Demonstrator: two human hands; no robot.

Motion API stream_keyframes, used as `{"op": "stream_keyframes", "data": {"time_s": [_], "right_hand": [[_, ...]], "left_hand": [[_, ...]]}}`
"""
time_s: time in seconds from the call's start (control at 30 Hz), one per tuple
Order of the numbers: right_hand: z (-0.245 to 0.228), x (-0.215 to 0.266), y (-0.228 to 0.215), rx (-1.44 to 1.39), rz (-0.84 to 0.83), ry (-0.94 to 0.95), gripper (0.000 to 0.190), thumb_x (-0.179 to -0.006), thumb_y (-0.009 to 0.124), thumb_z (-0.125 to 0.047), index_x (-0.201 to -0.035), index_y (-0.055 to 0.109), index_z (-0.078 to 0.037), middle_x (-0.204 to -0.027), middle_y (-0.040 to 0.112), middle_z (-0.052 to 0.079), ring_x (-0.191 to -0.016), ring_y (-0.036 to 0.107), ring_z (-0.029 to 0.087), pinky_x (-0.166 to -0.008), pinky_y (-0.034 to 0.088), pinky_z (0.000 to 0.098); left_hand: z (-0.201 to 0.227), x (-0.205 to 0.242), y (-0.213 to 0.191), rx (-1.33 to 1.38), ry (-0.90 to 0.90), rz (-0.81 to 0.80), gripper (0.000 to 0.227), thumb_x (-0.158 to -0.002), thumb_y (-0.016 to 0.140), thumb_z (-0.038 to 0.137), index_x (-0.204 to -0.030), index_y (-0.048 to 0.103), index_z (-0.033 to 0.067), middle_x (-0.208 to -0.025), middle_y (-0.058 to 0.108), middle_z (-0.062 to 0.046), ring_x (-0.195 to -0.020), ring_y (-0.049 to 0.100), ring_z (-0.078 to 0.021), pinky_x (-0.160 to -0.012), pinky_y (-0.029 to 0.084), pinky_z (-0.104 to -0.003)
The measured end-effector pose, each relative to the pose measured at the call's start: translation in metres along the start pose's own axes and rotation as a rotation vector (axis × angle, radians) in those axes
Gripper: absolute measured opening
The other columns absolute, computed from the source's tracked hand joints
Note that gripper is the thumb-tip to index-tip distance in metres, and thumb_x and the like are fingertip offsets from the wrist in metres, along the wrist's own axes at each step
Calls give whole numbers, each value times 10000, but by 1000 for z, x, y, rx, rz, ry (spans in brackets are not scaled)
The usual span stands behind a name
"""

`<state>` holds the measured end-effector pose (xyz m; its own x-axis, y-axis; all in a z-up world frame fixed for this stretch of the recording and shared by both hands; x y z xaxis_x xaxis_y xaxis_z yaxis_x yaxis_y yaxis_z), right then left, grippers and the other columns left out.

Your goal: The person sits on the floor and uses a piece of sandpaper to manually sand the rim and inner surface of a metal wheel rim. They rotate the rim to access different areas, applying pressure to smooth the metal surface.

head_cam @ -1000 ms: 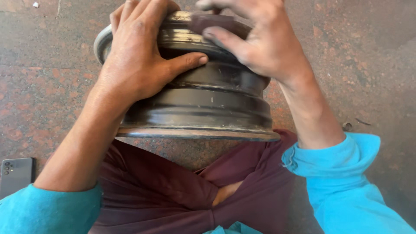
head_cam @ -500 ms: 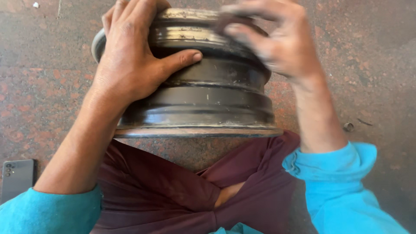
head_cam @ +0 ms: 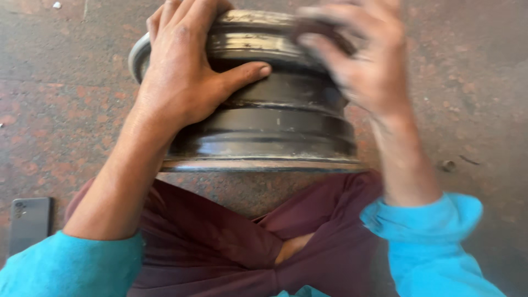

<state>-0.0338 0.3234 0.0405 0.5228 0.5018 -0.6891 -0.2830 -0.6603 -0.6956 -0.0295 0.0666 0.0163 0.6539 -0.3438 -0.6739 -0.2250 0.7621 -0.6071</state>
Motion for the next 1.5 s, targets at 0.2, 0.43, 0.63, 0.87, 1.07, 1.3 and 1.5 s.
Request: {"op": "stream_keyframes", "data": {"time_s": [0.2,0.43,0.63,0.87,1.07,1.3,1.5], "right_hand": [[1,5,-4,207,50,-65,188,-1003,897,-128,-1006,713,-90,-987,697,32,-1050,619,227,-1006,431,431],[18,10,-14,157,-55,-101,116,-982,811,-133,-1014,705,-100,-1017,711,28,-1052,638,202,-1062,371,418],[29,18,-17,68,-48,-73,106,-1031,819,-150,-1045,717,-123,-1065,718,21,-1080,638,189,-1088,368,405],[42,5,-4,37,-87,-114,172,-1039,842,-250,-1042,722,-128,-1054,666,24,-1111,604,213,-1083,403,431],[81,80,-11,-329,62,347,278,-1011,805,-388,-1092,641,-179,-1136,640,-3,-1146,589,149,-1071,492,393],[50,-2,15,-224,-139,-24,376,-1059,785,-428,-1260,645,-143,-1259,687,68,-1267,636,236,-1169,525,479],[77,73,16,-272,35,348,682,-968,716,-640,-1472,592,-198,-1294,656,36,-1274,630,215,-1162,508,465]], "left_hand": [[10,-9,16,-52,-79,31,686,-816,972,459,-1217,610,37,-1178,643,-139,-1194,520,-368,-1052,334,-501],[29,2,8,-53,-136,61,673,-844,960,428,-1230,595,15,-1144,635,-145,-1132,518,-350,-1062,317,-495],[29,6,16,-93,-75,106,665,-863,937,414,-1270,596,14,-1162,620,-145,-1167,500,-351,-1073,301,-480],[23,1,22,-85,-83,36,676,-868,938,465,-1261,618,18,-1177,639,-109,-1177,517,-318,-1123,299,-469],[10,5,15,-58,-34,1,654,-869,913,423,-1257,618,-13,-1151,630,-133,-1163,504,-337,-1105,294,-473],[4,-16,9,-45,-18,-122,664,-807,964,421,-1222,634,21,-1128,614,-150,-1165,480,-365,-1023,397,-491],[-22,-2,-9,-25,-56,-159,708,-869,964,466,-1286,607,18,-1155,554,-161,-1222,417,-370,-975,457,-518]]}}
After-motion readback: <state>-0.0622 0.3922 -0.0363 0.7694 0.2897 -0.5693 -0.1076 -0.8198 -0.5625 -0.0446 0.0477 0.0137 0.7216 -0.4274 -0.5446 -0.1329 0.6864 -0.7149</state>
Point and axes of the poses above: each hand's wrist, its own x-axis away from the middle knuckle, its own y-axis out of the palm, z = x × y, the point moved 3 cm from there along -x, towards the middle knuckle
